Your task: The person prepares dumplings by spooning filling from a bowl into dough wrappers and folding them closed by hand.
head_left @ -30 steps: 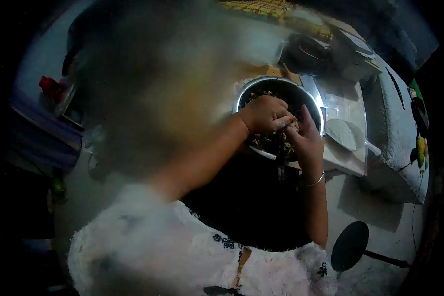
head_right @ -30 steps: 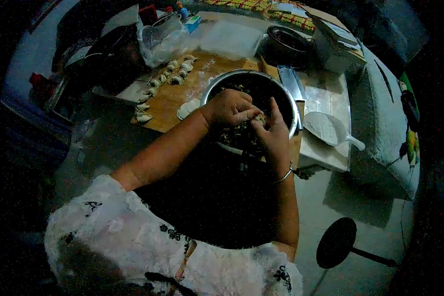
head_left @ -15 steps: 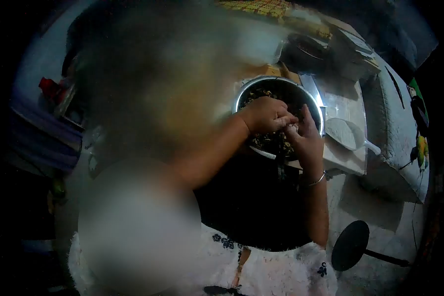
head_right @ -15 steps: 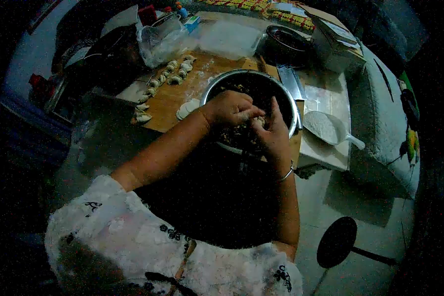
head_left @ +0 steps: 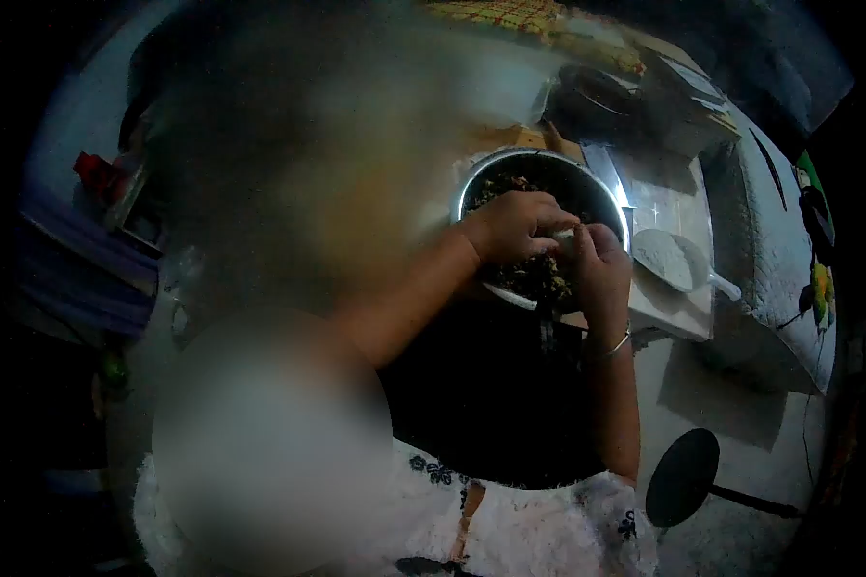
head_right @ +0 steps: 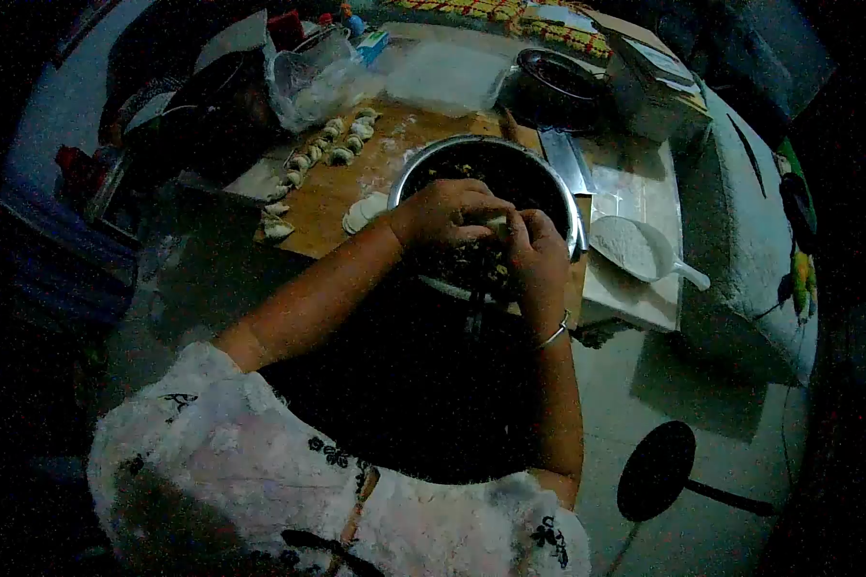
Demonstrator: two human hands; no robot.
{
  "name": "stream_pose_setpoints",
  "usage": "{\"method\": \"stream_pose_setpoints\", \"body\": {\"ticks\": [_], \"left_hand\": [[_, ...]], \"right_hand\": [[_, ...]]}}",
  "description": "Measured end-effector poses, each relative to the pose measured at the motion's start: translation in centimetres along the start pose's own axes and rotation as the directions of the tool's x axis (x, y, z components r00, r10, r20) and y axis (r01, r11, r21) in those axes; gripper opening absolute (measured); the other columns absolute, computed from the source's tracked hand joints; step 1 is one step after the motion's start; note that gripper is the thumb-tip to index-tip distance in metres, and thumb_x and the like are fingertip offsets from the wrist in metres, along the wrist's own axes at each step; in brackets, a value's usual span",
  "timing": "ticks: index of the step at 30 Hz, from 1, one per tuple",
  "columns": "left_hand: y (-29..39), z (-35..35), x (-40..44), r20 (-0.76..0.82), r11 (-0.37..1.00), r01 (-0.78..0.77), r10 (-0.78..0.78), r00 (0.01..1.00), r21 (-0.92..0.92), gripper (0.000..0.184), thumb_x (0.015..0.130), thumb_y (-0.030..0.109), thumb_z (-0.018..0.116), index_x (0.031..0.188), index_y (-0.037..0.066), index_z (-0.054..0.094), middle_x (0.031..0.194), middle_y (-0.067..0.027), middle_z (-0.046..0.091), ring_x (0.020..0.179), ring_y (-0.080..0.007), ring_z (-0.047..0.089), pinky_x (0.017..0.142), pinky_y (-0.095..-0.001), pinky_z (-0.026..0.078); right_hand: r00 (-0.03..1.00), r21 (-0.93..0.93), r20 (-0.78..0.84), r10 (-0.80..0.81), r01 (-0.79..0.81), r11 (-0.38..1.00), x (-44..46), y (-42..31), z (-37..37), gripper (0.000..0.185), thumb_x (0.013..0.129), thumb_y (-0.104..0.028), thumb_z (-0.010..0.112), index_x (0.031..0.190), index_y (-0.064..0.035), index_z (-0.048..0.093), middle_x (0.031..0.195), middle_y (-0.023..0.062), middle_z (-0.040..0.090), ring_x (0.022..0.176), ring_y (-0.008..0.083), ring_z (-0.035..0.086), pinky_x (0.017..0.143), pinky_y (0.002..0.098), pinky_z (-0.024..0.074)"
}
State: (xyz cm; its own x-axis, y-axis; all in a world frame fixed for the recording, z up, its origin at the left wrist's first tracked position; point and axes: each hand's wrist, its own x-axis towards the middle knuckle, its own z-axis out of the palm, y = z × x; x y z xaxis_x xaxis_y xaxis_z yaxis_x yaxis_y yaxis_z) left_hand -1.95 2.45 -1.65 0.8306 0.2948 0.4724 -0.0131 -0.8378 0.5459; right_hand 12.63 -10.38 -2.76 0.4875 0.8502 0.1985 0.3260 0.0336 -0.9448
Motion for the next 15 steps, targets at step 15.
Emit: {"method": "stream_pose_setpoints", "body": {"ticks": [15], "left_hand": [[0.2, 0.6, 0.1, 0.052, 0.997, 0.038, -0.041, 0.998, 0.060, 0.046, 0.074, 0.011, 0.075, 0.118, 0.012, 0.066, 0.102, -0.0140, 0.067, 0.096, -0.0326, 0.064, 0.089, -0.0396, 0.051]], "right_hand": [[0.909, -0.310, -0.150, -0.388, 0.329, 0.892, -0.2, 0.4, 0.5, 0.015, 0.091, -0.017, 0.067, 0.087, -0.0027, 0.067, 0.077, 0.0143, 0.067, 0.065, 0.0283, 0.065, 0.058, 0.0356, 0.0500]]}}
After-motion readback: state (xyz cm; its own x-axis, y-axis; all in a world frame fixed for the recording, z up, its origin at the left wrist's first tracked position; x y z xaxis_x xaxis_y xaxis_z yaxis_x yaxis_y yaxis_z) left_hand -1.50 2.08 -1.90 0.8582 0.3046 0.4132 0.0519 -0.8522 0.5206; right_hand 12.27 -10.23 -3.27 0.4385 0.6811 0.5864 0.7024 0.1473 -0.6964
